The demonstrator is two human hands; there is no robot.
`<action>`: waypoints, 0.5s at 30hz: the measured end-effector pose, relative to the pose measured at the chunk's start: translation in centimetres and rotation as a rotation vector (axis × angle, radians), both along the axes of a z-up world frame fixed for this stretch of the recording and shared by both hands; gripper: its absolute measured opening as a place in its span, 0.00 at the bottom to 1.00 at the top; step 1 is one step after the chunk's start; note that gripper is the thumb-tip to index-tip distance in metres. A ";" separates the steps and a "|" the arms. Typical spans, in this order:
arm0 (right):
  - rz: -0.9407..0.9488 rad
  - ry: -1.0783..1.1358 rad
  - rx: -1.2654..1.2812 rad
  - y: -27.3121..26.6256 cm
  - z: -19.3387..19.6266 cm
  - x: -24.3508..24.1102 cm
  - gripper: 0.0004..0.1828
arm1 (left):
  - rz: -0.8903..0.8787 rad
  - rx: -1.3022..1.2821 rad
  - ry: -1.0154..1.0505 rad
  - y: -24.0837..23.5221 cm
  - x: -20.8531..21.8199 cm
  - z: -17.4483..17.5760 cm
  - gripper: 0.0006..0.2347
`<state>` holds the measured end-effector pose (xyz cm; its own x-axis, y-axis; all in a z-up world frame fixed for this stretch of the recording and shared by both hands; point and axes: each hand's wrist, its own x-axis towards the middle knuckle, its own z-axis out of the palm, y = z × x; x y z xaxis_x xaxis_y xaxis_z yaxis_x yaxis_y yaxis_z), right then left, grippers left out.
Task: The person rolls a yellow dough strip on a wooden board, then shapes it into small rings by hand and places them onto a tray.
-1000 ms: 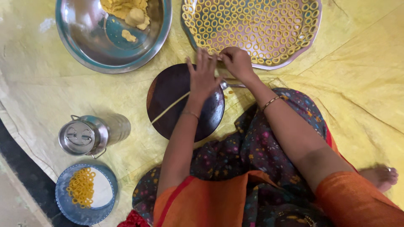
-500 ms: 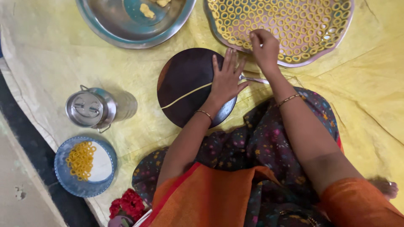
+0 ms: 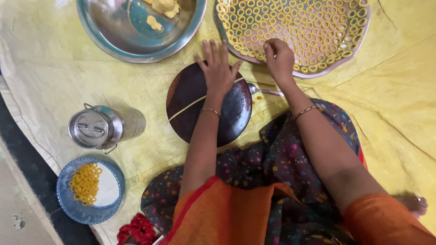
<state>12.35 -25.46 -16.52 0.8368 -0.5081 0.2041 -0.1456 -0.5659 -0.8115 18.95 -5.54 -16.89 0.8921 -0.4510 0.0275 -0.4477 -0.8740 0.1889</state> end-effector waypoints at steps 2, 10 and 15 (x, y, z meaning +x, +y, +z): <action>0.025 -0.016 -0.011 0.3 0.1 0.1 0.08 | -0.075 -0.052 -0.054 0.0 -1.5 0.4 0.36; 0.055 -0.022 -0.059 0.9 0.1 0.0 0.08 | -0.188 0.035 0.022 0.1 -7.2 1.9 0.37; 0.062 -0.023 -0.141 0.8 0.1 -0.1 0.08 | -0.081 0.051 -0.017 -0.6 -3.2 1.4 0.37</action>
